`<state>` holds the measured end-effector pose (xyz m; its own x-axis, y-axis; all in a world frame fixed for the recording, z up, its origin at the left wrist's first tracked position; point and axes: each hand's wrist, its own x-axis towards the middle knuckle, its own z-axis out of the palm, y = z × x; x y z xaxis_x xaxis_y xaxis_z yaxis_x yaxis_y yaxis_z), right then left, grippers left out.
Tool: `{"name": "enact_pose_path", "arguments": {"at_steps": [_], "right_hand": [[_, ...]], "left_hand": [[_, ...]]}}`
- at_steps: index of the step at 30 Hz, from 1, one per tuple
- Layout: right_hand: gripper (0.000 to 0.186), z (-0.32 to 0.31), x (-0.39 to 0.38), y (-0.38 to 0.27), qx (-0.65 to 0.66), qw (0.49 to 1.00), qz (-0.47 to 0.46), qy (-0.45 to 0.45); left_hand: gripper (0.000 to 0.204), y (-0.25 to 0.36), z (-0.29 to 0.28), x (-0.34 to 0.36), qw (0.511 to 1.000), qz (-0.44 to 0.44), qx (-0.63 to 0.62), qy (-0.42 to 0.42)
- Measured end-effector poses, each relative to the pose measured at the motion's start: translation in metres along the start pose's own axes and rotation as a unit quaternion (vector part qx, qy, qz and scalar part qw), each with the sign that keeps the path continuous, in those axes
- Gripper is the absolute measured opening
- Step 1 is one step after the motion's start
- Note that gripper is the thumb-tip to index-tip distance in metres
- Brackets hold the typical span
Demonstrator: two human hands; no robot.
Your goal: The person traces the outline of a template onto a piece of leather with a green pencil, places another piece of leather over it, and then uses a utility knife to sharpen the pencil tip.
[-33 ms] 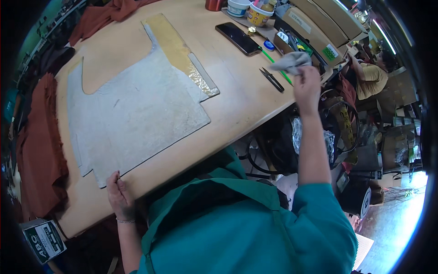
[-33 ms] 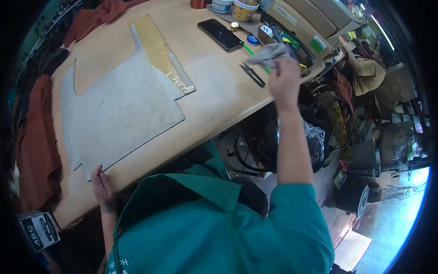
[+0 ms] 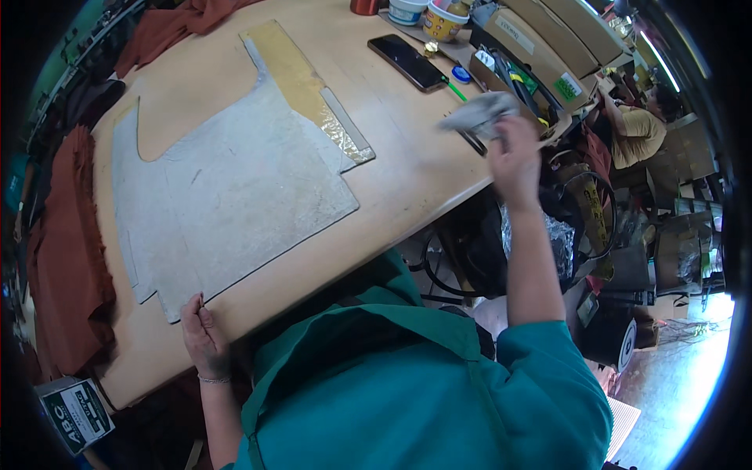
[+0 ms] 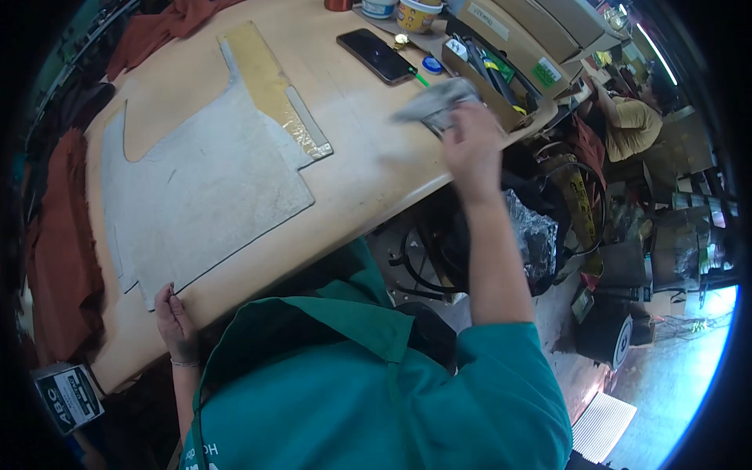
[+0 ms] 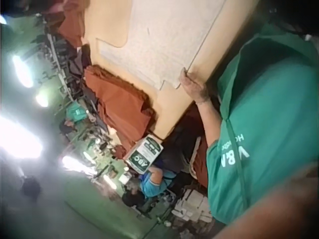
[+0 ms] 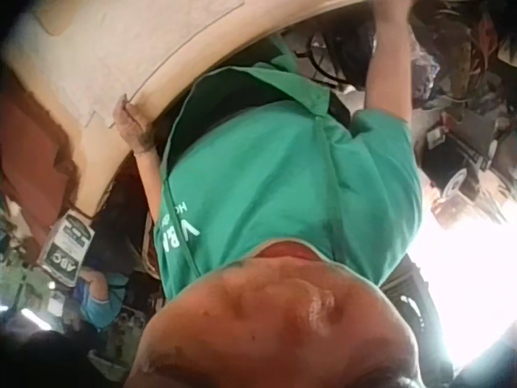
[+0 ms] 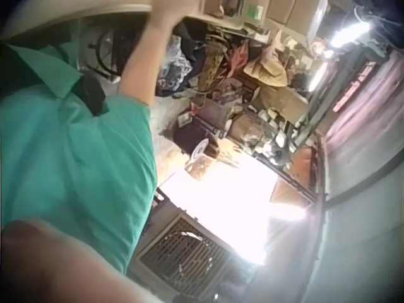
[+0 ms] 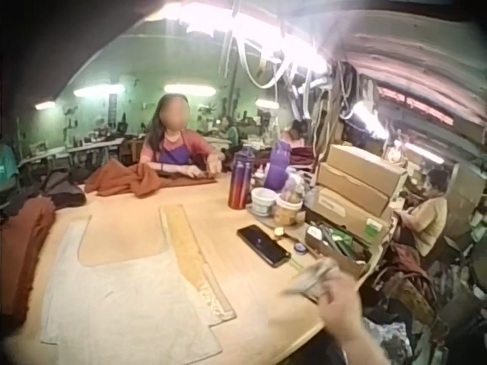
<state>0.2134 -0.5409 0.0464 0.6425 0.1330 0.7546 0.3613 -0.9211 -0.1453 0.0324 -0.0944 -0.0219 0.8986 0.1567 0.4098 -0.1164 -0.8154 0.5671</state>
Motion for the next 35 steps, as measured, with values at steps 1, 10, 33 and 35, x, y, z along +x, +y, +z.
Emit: {"name": "enact_pose_path", "arguments": {"at_steps": [1,10,33,35], "right_hand": [[0.02,0.006,-0.015,-0.024,0.048,0.995,0.025,-0.079],[0.031,0.003,-0.091,-0.108,0.22,0.924,-0.124,-0.288],[0.033,0.011,-0.1,-0.07,0.263,0.923,-0.144,-0.241],[0.036,0.02,-0.109,-0.036,0.251,0.931,-0.112,-0.239]], "left_hand": [[0.022,-0.002,0.0,0.001,1.0,-0.003,-0.005,0.001],[0.021,-0.003,0.002,0.002,1.0,-0.011,-0.003,-0.018],[0.022,-0.004,-0.002,-0.002,1.0,0.0,-0.029,0.0],[0.022,-0.003,-0.002,-0.001,0.999,-0.006,-0.039,-0.024]]}}
